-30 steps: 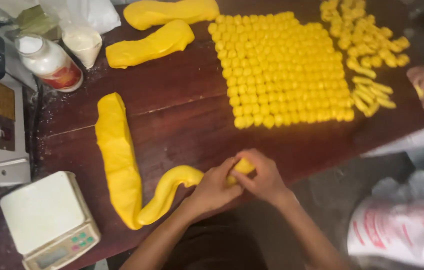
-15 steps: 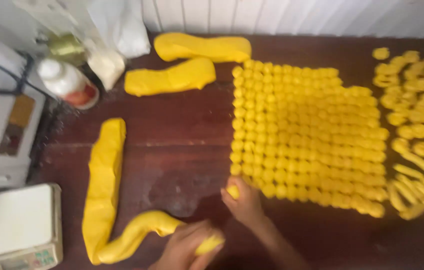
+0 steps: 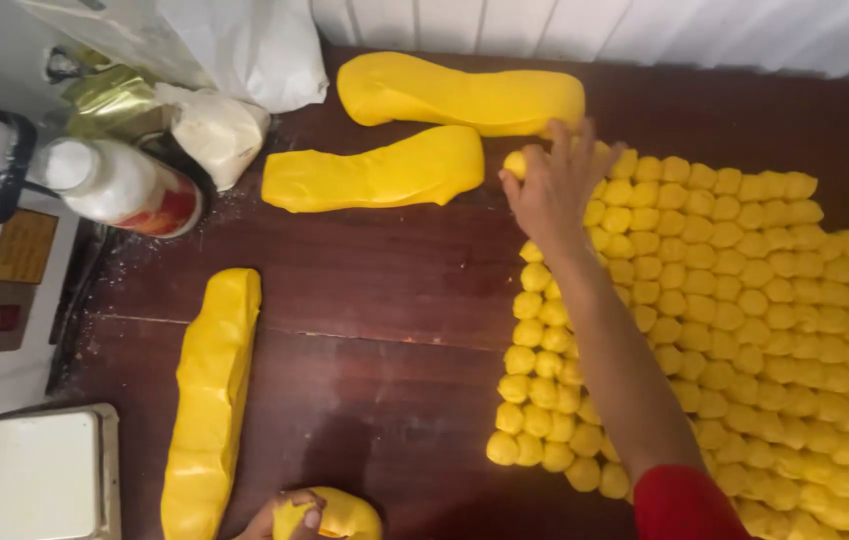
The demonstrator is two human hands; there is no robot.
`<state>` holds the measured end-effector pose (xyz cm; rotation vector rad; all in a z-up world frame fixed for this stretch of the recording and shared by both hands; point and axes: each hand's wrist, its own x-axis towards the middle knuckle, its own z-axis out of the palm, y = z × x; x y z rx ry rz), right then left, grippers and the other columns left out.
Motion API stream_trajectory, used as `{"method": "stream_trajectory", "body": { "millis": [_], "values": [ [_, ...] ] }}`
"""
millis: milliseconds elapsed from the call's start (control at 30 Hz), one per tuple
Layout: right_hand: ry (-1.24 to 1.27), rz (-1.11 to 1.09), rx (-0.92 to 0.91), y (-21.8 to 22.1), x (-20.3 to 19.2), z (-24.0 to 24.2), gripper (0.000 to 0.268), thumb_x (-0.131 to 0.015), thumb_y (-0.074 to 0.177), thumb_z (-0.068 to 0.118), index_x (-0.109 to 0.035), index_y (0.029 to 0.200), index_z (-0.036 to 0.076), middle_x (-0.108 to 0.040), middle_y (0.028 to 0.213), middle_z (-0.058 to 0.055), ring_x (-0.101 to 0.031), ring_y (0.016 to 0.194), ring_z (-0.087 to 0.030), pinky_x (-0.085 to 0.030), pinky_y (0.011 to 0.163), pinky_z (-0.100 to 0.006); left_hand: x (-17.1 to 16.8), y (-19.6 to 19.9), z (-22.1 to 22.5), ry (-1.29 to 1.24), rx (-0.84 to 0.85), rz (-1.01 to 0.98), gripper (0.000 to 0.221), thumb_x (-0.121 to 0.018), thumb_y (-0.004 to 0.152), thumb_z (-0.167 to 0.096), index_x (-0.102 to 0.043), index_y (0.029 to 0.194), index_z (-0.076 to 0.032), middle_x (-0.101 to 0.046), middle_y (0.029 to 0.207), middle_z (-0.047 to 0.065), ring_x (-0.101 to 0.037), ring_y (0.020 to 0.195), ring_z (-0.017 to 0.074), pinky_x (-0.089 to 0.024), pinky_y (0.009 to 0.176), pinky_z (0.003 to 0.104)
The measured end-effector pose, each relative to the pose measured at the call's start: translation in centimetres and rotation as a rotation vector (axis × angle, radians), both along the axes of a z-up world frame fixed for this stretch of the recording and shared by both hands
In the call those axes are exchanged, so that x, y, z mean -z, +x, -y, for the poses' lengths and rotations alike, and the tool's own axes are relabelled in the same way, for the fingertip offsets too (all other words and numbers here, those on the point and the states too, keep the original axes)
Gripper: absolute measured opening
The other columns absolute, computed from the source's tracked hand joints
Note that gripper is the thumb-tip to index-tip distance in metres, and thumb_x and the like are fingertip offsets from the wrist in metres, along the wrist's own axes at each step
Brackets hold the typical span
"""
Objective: Portioning and shaping yellow dough into small balls on a bakery workbench.
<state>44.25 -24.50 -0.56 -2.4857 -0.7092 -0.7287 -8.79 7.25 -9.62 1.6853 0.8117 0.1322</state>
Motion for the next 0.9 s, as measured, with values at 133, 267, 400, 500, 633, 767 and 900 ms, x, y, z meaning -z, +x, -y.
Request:
{"method": "stream_trajectory", "body": {
  "millis": [133, 267, 400, 500, 633, 767, 900],
  "values": [
    [-0.198, -0.037, 0.24, -5.0, -4.0, -0.9, 0.058, -0.087, 0.077, 0.044, -0.062, 0.115, 0.009, -0.05, 0.138, -0.025, -0.038, 0.133, -0.056, -0.021, 0.102, -0.078, 0.6, 2.4, 2.4, -0.165, -0.013, 0.133, 0.027, -0.07, 0.086, -0.007, -0.074, 0.112, 0.001, -0.074, 0.072, 0.003, -0.06, 0.056, 0.0084, -0.049, 0.055, 0.024],
    [0.684, -0.786, 0.073, -20.2, -6.2, -0.7, 0.049, -0.075, 0.095, 0.031, -0.062, 0.13, 0.0, -0.059, 0.111, -0.021, -0.064, 0.094, -0.027, -0.061, 0.09, -0.048, -6.3, 7.9, 4.5, -0.52, 0.092, 0.251, 0.049, -0.067, 0.094, -0.009, -0.064, 0.143, -0.003, -0.064, 0.077, 0.004, -0.057, 0.062, 0.0096, -0.048, 0.056, 0.024],
    [0.361, -0.741, -0.161, -35.7, -10.5, -6.0, 0.061, -0.081, 0.072, 0.007, -0.056, 0.127, -0.001, -0.061, 0.12, -0.011, -0.062, 0.087, -0.022, -0.053, 0.069, -0.035, -13.9, 12.9, 7.4, -0.814, 0.277, 0.112, 0.063, -0.06, 0.092, -0.014, -0.049, 0.154, -0.016, -0.063, 0.13, 0.002, -0.066, 0.103, 0.0116, -0.058, 0.079, 0.029],
    [0.381, -0.795, -0.161, -40.5, -9.0, -8.7, 0.041, -0.074, 0.086, 0.013, -0.06, 0.124, 0.003, -0.068, 0.107, -0.009, -0.067, 0.089, -0.02, -0.056, 0.074, -0.032, -13.2, 13.0, 7.8, -0.409, 0.764, 0.647, 0.058, -0.059, 0.099, -0.006, -0.047, 0.155, 0.0, -0.042, 0.164, 0.009, -0.043, 0.145, 0.0225, -0.038, 0.116, 0.035],
    [0.225, -0.454, 0.016, -42.0, -11.6, -9.5, 0.043, -0.079, 0.087, 0.018, -0.06, 0.122, 0.001, -0.07, 0.107, -0.012, -0.07, 0.094, -0.021, -0.055, 0.077, -0.034, -14.1, 12.1, 4.7, -0.611, 1.074, 0.524, 0.079, -0.057, 0.09, -0.01, -0.029, 0.164, -0.009, -0.046, 0.156, 0.01, -0.048, 0.138, 0.0229, -0.039, 0.112, 0.033],
    [-0.04, -0.332, -0.032, -44.9, -15.3, -10.9, 0.029, -0.081, 0.089, 0.019, -0.064, 0.108, 0.006, -0.068, 0.094, -0.011, -0.069, 0.084, -0.022, -0.056, 0.071, -0.034, -15.5, 9.6, 3.4, -0.45, 1.209, 0.576, 0.05, -0.067, 0.088, -0.018, -0.055, 0.134, -0.005, -0.071, 0.12, 0.018, -0.071, 0.106, 0.0292, -0.056, 0.087, 0.037],
    [0.018, -0.24, -0.033, -48.1, -13.5, -11.5, 0.02, -0.08, 0.088, 0.015, -0.063, 0.095, 0.008, -0.064, 0.083, -0.01, -0.065, 0.074, -0.021, -0.053, 0.064, -0.033, -18.8, 7.4, 2.2, -0.293, 1.238, 0.608, 0.027, -0.071, 0.092, -0.022, -0.069, 0.112, -0.004, -0.075, 0.098, 0.02, -0.077, 0.093, 0.0309, -0.057, 0.077, 0.038]
  ]
}}
